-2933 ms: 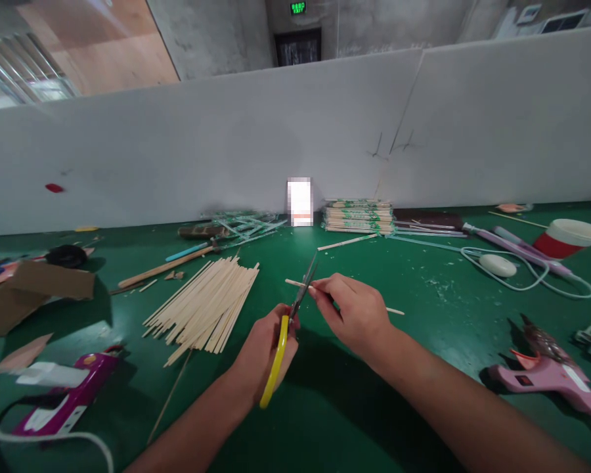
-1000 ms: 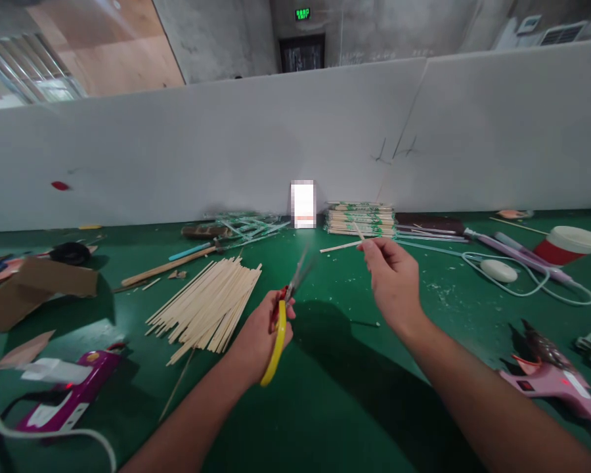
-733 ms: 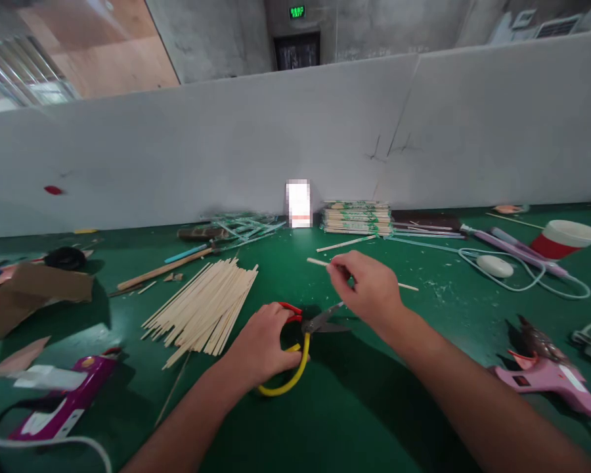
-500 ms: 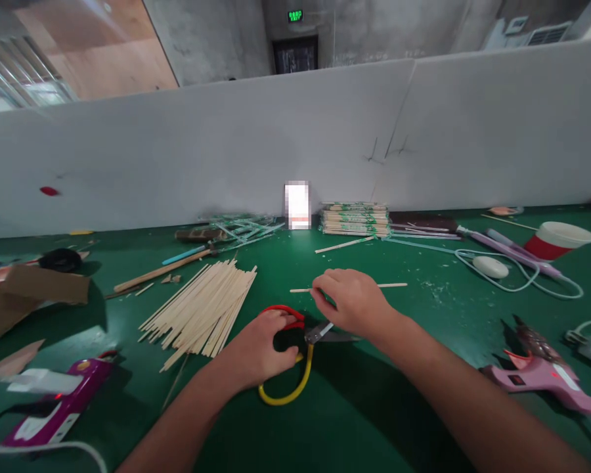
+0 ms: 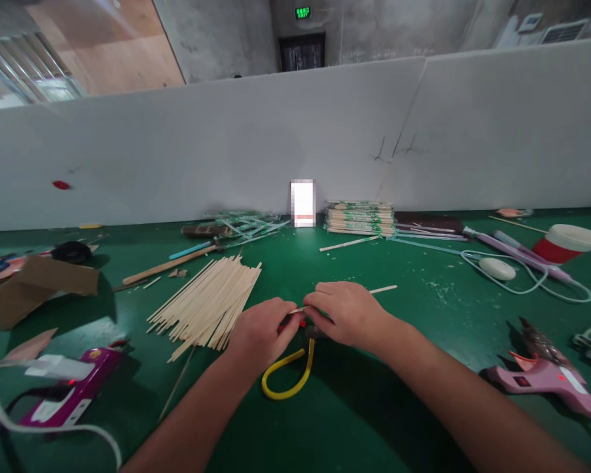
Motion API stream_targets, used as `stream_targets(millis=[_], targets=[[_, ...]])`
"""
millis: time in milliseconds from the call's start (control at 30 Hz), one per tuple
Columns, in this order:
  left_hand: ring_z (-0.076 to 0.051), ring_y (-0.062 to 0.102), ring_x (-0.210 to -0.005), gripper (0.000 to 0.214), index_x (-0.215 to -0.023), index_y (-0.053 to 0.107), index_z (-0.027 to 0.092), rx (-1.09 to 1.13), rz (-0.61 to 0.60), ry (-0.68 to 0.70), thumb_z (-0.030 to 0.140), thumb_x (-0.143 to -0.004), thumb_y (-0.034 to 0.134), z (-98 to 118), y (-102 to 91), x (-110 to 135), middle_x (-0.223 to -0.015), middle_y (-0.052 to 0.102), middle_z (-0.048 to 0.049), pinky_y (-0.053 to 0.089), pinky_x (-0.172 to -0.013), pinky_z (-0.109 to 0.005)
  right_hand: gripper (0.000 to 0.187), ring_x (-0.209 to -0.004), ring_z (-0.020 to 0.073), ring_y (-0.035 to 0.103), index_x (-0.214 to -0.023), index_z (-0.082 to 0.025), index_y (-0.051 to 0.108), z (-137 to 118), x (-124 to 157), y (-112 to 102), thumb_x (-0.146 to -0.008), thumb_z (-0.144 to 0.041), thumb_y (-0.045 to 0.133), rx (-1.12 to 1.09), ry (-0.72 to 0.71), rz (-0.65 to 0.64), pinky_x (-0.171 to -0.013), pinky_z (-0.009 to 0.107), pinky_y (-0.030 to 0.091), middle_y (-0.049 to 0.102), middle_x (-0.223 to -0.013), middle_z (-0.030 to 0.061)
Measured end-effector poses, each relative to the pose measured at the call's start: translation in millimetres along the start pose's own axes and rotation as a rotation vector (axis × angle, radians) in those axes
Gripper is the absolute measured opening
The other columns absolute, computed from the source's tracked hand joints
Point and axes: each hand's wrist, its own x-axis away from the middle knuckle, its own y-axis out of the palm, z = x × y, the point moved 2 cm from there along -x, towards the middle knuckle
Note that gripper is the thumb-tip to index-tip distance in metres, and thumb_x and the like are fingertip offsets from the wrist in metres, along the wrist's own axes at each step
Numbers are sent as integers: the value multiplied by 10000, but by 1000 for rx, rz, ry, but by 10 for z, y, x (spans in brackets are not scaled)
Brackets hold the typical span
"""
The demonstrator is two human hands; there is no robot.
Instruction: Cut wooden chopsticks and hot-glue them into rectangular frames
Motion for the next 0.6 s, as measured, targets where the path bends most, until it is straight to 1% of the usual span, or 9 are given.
stream_targets(millis=[67,200,300,400,533,600], targets=[[-142,547,-636,254,-778,604,190,-47,-24,8,293,-925,425,-4,-11,-1,-682,586,-5,334,-567,-255,287,-704,144,535,-874,-182,643,-6,4,-3,-934,-307,392,7,-4,-5,-574,301,259,617,-781,27],[-144,516,-595,326,-781,605,192,-144,-62,8,335,-947,365,-41,-32,1,-656,573,-6,281,-539,-268,281,-690,137,537,-877,-179,630,-2,8,16,-939,-279,374,35,-13,-42,-556,301,243,611,-784,27],[-147,522,-605,339,-797,608,199,-164,-90,-9,361,-950,352,-64,-31,-10,-668,583,-7,267,-542,-269,279,-678,139,547,-884,-181,619,8,4,40,-945,-282,367,74,-9,-71,-536,304,231,607,-781,25],[-151,528,-614,347,-803,610,200,-183,-92,-24,374,-950,347,-74,-21,-36,-673,594,-10,251,-542,-272,248,-695,149,569,-911,-184,613,1,-10,54,-939,-274,384,106,5,-82,-528,302,243,609,-793,27],[-143,500,-573,401,-715,591,182,-193,-82,-53,396,-945,341,-99,3,-72,-621,576,-15,227,-533,-274,176,-702,163,594,-908,-186,604,-41,-19,84,-902,-287,460,112,68,-106,-513,291,271,618,-816,26],[-138,474,-546,437,-654,562,172,-198,-49,-98,402,-944,331,-130,1,-76,-585,549,-18,223,-531,-278,182,-693,162,601,-921,-194,605,-48,-13,98,-909,-284,447,105,131,-91,-508,285,280,621,-819,21]])
